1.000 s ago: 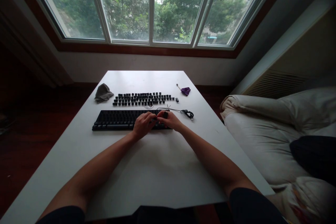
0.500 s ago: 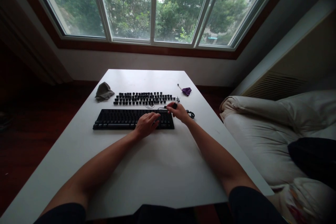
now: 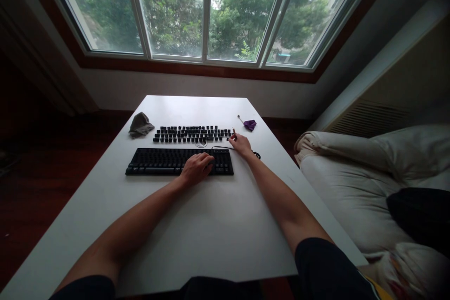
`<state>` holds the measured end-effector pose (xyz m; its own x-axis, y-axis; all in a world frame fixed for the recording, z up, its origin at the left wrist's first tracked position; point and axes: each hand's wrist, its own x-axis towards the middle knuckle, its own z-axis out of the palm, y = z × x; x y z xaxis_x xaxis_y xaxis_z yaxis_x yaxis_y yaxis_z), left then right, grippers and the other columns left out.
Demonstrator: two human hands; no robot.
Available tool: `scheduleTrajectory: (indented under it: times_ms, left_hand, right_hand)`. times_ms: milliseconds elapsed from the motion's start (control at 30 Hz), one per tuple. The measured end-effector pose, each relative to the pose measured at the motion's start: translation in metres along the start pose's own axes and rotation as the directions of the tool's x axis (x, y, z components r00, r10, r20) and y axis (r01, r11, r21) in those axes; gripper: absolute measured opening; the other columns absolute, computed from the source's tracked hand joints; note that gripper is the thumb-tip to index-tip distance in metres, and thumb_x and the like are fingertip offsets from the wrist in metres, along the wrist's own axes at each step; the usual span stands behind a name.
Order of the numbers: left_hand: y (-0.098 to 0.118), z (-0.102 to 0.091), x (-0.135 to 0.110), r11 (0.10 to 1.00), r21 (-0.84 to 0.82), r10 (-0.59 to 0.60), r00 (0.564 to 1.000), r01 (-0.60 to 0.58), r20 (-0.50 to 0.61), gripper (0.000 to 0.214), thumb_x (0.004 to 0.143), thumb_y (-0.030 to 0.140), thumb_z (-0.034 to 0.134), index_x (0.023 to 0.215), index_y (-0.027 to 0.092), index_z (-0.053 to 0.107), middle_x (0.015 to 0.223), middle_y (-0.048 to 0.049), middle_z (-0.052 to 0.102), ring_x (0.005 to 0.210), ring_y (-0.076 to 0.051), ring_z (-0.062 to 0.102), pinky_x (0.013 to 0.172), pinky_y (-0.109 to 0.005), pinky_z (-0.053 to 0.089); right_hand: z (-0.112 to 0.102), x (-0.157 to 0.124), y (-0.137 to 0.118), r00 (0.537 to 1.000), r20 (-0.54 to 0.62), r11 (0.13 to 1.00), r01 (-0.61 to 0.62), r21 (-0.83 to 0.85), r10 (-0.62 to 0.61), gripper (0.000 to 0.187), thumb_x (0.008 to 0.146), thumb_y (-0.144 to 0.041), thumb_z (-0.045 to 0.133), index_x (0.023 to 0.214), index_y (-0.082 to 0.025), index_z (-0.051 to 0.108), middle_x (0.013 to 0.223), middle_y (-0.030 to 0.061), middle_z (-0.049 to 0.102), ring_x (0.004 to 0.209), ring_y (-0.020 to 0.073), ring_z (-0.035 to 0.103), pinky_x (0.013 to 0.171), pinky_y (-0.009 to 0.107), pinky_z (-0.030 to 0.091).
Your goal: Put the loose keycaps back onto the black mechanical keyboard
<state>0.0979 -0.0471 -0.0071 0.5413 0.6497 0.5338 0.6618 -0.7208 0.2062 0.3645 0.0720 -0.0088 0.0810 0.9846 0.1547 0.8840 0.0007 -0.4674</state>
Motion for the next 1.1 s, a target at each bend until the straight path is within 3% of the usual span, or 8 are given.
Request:
scheduleTrajectory:
  times_ms: [333, 867, 1100]
  left_hand:
    - [-0.001, 0.001, 0.0, 1.0, -0.016, -0.014, 1.0, 0.015, 0.011, 0.022, 0.094, 0.027, 0.053, 0.113, 0.023, 0.064, 0.105, -0.0071, 0.067, 0.091, -0.02, 0.063, 0.081, -0.033, 0.047]
    - [-0.001, 0.002, 0.0, 1.0, -0.017, -0.014, 1.0, 0.014, 0.019, 0.022, 0.095, 0.027, 0.052, 0.113, 0.022, 0.064, 0.107, -0.0074, 0.067, 0.094, -0.02, 0.064, 0.083, -0.034, 0.049]
    - [-0.002, 0.001, 0.0, 1.0, -0.011, -0.017, 0.999, 0.017, 0.027, 0.022, 0.095, 0.028, 0.052, 0.113, 0.022, 0.064, 0.107, -0.007, 0.067, 0.093, -0.02, 0.064, 0.083, -0.035, 0.049]
  right_hand:
    - [0.01, 0.012, -0.011, 0.998, 0.061, 0.995, 0.006, -0.099, 0.0, 0.025, 0.09, -0.04, 0.061, 0.099, -0.021, 0.074, 0.103, 0.0096, 0.073, 0.094, 0.0221, 0.065, 0.079, 0.028, 0.046]
    - [0.022, 0.014, -0.011, 0.999, -0.031, 0.99, 0.009, -0.14, -0.014, 0.028, 0.095, -0.04, 0.055, 0.107, -0.02, 0.07, 0.106, 0.0124, 0.072, 0.096, 0.0232, 0.064, 0.081, 0.03, 0.046]
    - [0.025, 0.006, -0.004, 0.992, -0.11, 0.998, 0.052, -0.043, -0.057, 0.026, 0.094, -0.037, 0.053, 0.105, -0.019, 0.069, 0.104, 0.0116, 0.071, 0.093, 0.0234, 0.063, 0.081, 0.031, 0.046]
